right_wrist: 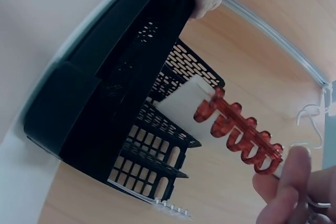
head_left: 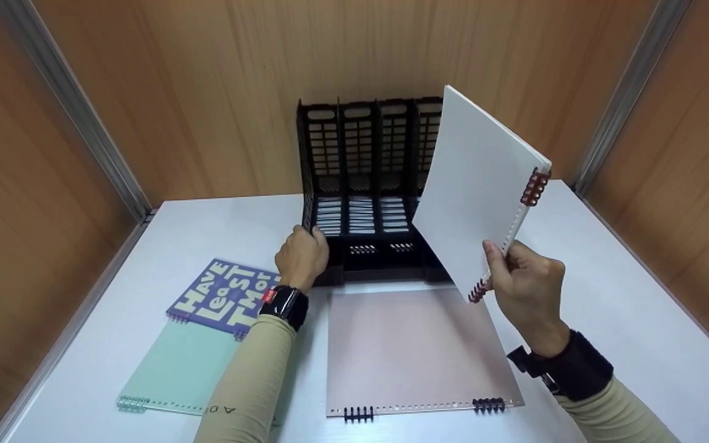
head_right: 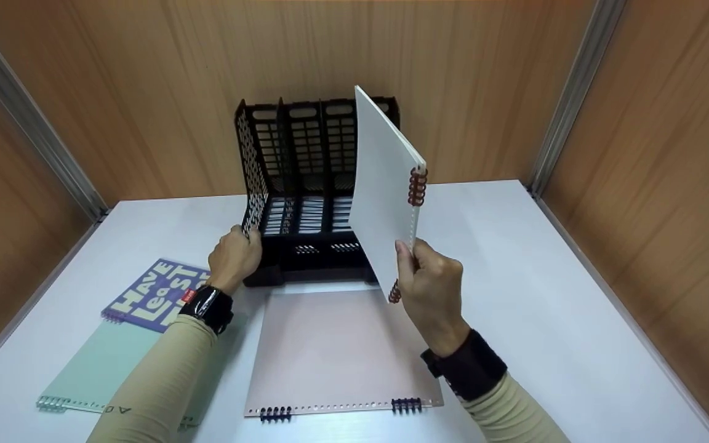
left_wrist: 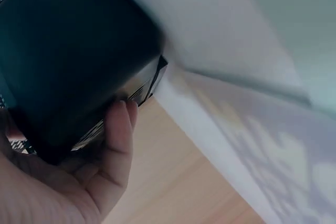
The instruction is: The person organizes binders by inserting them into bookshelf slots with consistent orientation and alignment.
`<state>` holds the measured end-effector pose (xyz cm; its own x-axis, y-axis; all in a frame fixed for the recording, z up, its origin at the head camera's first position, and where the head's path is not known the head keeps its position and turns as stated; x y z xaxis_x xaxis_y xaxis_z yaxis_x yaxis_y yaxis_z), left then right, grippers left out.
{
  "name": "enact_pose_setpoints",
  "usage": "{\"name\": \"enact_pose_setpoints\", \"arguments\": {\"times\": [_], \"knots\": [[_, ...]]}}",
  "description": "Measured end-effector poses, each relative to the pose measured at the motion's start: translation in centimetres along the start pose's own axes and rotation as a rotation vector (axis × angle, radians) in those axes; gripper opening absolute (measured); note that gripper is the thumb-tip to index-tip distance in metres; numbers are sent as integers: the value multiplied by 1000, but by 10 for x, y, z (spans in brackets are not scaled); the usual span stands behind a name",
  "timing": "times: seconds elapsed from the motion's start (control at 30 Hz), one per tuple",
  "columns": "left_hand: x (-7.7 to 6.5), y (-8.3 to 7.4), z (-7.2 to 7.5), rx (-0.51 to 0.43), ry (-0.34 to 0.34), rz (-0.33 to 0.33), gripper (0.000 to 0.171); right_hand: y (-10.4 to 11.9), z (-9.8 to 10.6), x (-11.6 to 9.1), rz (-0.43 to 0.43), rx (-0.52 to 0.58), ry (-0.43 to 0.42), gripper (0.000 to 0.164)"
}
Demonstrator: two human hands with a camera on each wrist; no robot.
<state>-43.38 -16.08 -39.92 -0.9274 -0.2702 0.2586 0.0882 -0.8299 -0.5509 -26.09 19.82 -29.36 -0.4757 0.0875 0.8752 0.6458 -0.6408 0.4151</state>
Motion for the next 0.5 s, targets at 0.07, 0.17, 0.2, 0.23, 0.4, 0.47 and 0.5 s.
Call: {"name": "enact_pose_setpoints", "arguments": {"times": [0.07, 0.17, 0.2, 0.23, 0.4, 0.47, 0.5], "knots": [[0, 1, -1, -6, -6, 5, 46, -2, -3, 3, -11, 8, -20, 23], [0, 2, -3, -17, -15, 8, 44, -4, -8, 7, -21, 9, -45, 24], [0, 2, -3, -20, -18, 7, 44, -5, -9, 9, -24, 4, -51, 24], [0, 2, -3, -25, -24, 7, 43, -6, -11, 10, -24, 5, -56, 24], [-2, 1, -2, -35, -69, -11, 38, -10, -20, 17, -32, 2, -78, 25], [-3, 0, -1, -36, -82, -16, 37, -12, -22, 20, -38, 4, -98, 26], [-3, 0, -2, -37, -86, -16, 37, -13, -24, 21, -40, 6, -111, 26]]}}
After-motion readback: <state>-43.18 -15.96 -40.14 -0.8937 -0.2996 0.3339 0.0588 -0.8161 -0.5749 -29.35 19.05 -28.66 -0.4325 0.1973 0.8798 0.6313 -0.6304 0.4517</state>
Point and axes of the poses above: each hand's wrist, its own x-axis towards the middle knuckle, its own z-axis out of the back of the hand, y = z × x, the point moved 9 cm from there along x, towards the middle knuckle, and after that the axes turned 3 degrees about x, right-handed, at the moved point
